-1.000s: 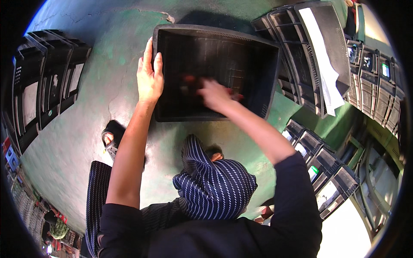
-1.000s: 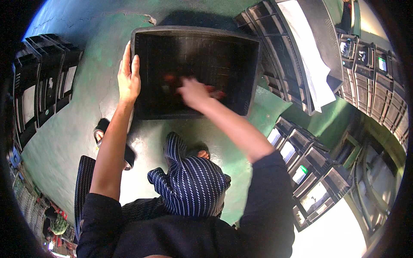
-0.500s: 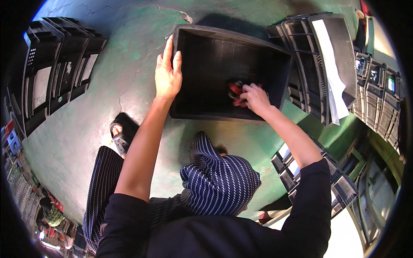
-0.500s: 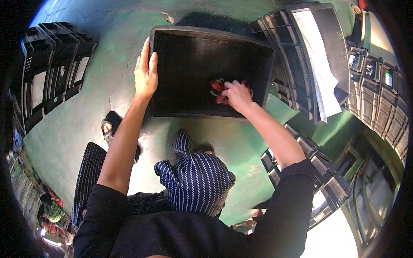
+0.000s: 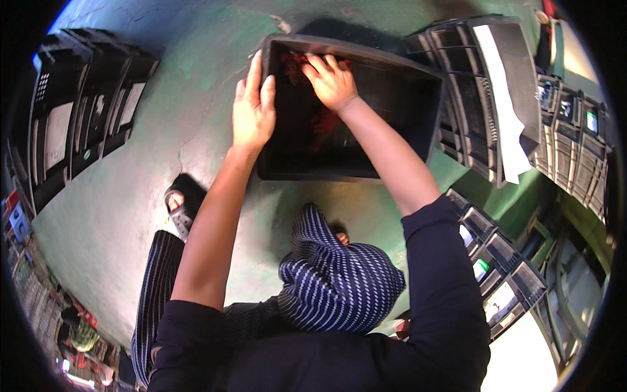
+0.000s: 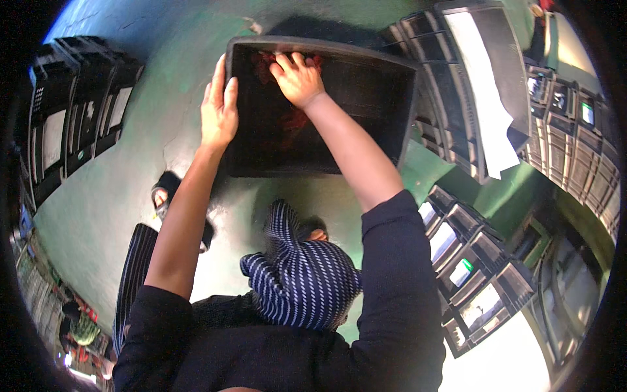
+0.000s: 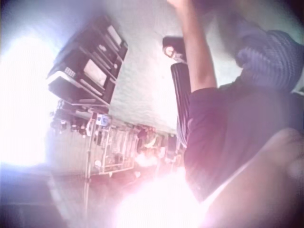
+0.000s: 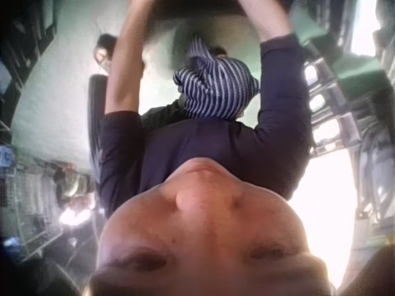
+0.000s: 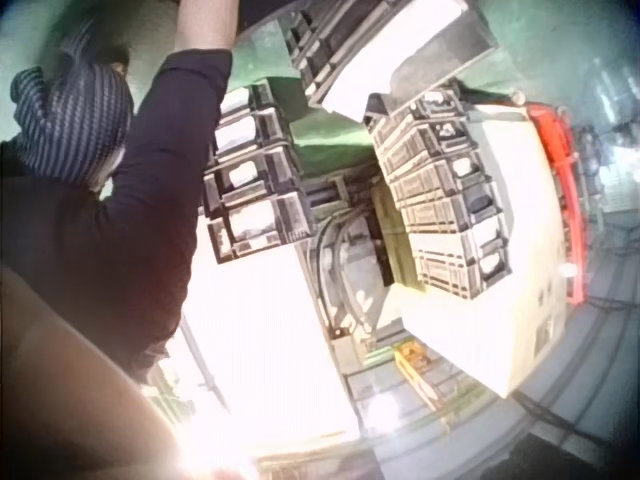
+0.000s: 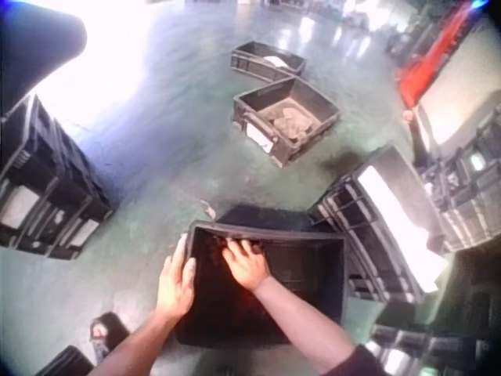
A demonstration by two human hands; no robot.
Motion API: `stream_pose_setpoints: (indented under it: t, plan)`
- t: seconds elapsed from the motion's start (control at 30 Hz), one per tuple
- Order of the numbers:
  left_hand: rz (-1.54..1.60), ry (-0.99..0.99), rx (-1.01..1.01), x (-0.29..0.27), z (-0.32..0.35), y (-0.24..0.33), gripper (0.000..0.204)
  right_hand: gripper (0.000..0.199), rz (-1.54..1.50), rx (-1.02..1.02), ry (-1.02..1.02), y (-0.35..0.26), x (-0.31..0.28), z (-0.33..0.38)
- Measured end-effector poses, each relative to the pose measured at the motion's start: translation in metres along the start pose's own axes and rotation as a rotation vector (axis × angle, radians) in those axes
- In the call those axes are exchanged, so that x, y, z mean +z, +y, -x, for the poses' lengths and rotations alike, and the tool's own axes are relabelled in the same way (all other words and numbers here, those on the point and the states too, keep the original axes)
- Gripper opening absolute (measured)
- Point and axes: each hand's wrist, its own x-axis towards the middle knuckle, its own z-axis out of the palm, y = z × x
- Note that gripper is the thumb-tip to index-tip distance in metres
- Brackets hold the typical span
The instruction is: The person cleans black plastic crates using a red cloth. The person wipes the inside and outside of several crates and places white paper liners inside them before stacking them.
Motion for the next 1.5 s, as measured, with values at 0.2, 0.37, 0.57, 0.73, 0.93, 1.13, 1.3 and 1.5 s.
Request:
stream_pose_setpoints:
  t: [0.2,0.37,0.57,0.73,0.93,1.13,1.3,1.5]
  plan:
    - [-0.027,0.016,-0.032,0.003,0.001,0.004,0.046,0.022,0.317,0.428,-0.485,0.068,-0.053,0.076]
    - [0.022,0.025,-0.046,0.005,0.0,0.008,0.045,0.027,0.398,0.374,-0.795,0.055,-0.084,0.099]
    - [0.019,0.074,0.038,0.005,0.003,0.002,0.045,0.022,0.001,0.668,-0.811,-0.005,-0.093,0.126]
    - [0.056,0.062,0.042,0.013,0.0,0.003,0.046,0.027,-0.305,0.576,-0.601,-0.064,-0.043,0.046]
    - [0.361,0.05,-0.211,0.004,-0.001,-0.006,0.039,0.046,-0.277,0.488,-0.506,-0.106,-0.067,0.013]
    - [1.038,-0.248,-0.622,-0.018,-0.009,-0.026,0.034,0.024,-0.582,0.609,-0.096,-0.099,-0.121,-0.015]
    - [0.928,-0.441,-0.702,-0.03,-0.019,-0.013,0.035,0.024,-0.594,0.109,-0.173,-0.152,-0.135,-0.012]
    - [1.05,-0.461,-0.668,-0.025,-0.033,-0.031,0.041,0.024,-0.521,0.004,-0.048,-0.136,-0.102,-0.033]
